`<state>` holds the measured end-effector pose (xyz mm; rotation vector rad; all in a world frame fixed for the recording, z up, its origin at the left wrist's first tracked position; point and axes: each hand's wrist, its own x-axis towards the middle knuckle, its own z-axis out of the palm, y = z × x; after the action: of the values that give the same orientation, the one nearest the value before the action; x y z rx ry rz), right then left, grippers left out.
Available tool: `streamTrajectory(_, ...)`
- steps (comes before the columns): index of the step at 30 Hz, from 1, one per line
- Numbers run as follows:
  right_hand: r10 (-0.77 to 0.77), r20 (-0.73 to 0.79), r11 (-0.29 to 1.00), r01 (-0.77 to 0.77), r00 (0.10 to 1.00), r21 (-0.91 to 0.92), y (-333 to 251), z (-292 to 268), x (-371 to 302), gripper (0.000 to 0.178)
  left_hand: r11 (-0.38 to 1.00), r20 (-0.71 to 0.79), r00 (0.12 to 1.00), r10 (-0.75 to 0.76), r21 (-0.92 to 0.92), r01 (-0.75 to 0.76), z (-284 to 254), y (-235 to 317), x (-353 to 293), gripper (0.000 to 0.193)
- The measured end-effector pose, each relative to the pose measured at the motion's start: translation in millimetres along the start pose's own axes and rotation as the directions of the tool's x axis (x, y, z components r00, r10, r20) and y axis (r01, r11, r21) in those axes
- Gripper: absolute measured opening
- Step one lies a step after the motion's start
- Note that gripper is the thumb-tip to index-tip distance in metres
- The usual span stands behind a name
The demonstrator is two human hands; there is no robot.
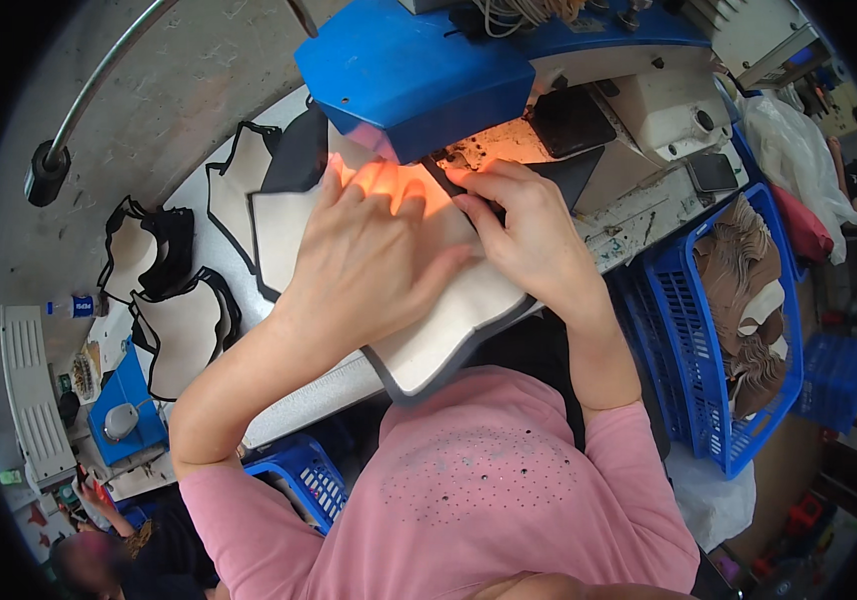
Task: The person sews the edges of multiple beige fabric pieces with black trim using a sewing machine. They feed each piece through the machine one by one, guiding the fabric with both hands. After sewing, the person stacks the finished pieces and secures the stack with a rubber band.
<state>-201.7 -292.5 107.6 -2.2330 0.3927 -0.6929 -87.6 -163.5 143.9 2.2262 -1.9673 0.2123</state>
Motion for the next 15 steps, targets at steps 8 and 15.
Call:
streamTrajectory(8, -0.066, -0.076, 0.998, 0.067, 0.995, 0.017, 2.2, 5.8, -3.4, 0.019, 0.993, 0.038, 0.995, -0.088, -0.080, 0.091, -0.7, -2.3, -5.2, 0.044)
streamTrajectory(15, -0.090, -0.107, 0.996, 0.088, 0.990, -0.018, 3.5, 10.8, -3.8, 0.020, 0.985, -0.063, 0.997, -0.039, -0.167, 0.028, 13.4, -21.4, -3.7, 0.036)
